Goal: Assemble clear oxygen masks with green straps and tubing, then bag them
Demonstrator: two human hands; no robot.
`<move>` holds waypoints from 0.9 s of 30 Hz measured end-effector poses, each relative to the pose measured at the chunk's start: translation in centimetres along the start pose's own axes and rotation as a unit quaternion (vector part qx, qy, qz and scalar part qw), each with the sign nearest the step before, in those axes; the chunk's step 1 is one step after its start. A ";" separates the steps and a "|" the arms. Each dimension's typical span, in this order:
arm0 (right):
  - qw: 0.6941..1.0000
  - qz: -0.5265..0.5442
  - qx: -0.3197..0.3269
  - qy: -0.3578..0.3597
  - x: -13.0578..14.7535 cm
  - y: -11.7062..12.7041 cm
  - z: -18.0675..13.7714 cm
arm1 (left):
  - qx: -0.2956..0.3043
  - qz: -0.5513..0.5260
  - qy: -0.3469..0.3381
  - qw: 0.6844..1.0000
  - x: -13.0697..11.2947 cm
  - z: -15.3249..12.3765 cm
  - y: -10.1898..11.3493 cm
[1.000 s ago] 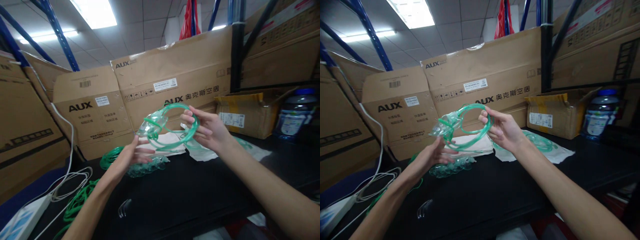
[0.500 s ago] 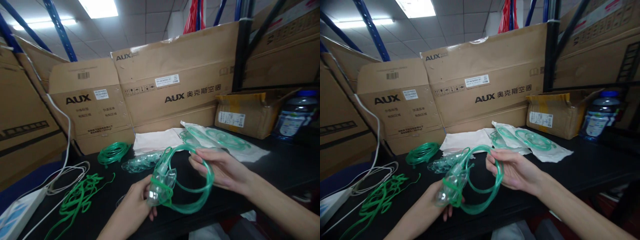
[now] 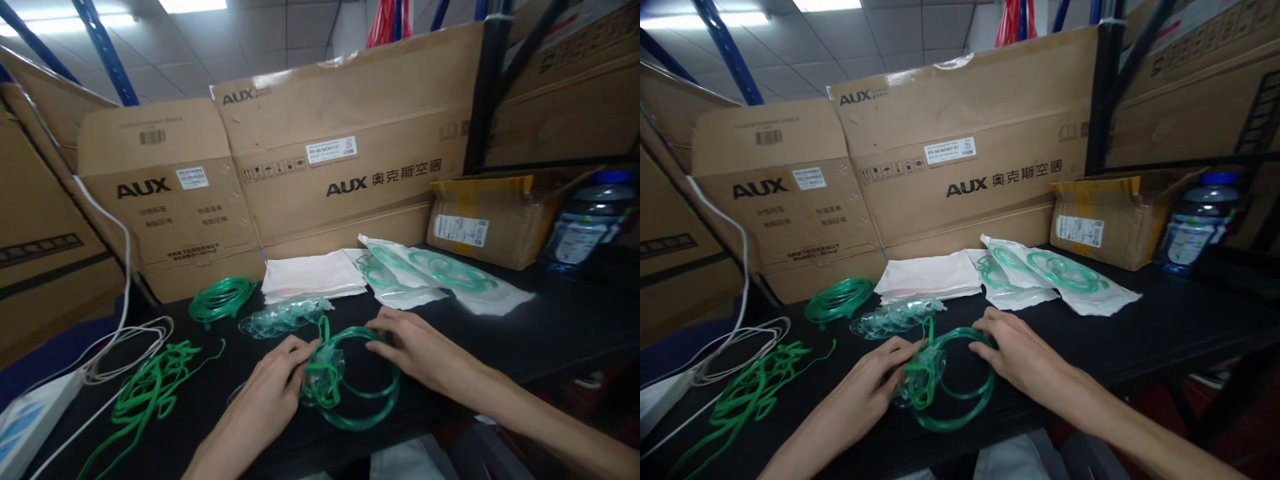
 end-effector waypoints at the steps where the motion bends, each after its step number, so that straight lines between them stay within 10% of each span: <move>1: 0.999 -0.035 -0.018 0.026 0.3 -0.2 -0.2 | 0.007 -0.001 -0.006 1.000 0.2 0.3 0.0; 21: 0.963 -0.171 0.005 0.206 3.2 -2.3 1.7 | -0.060 -0.049 0.110 0.991 0.7 1.8 1.3; 27: 0.973 -0.106 -0.025 0.205 3.6 -2.4 1.4 | -0.137 -0.068 0.036 0.988 -1.3 0.6 2.3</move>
Point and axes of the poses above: each hand's wrist, its own z-axis towards the middle knuckle, its own y-axis out of the back of the hand, x = y × z, the point moved 3 cm from there along z, towards the middle knuckle, and after that the axes turned 3 degrees about -x, right-handed, at the moved point
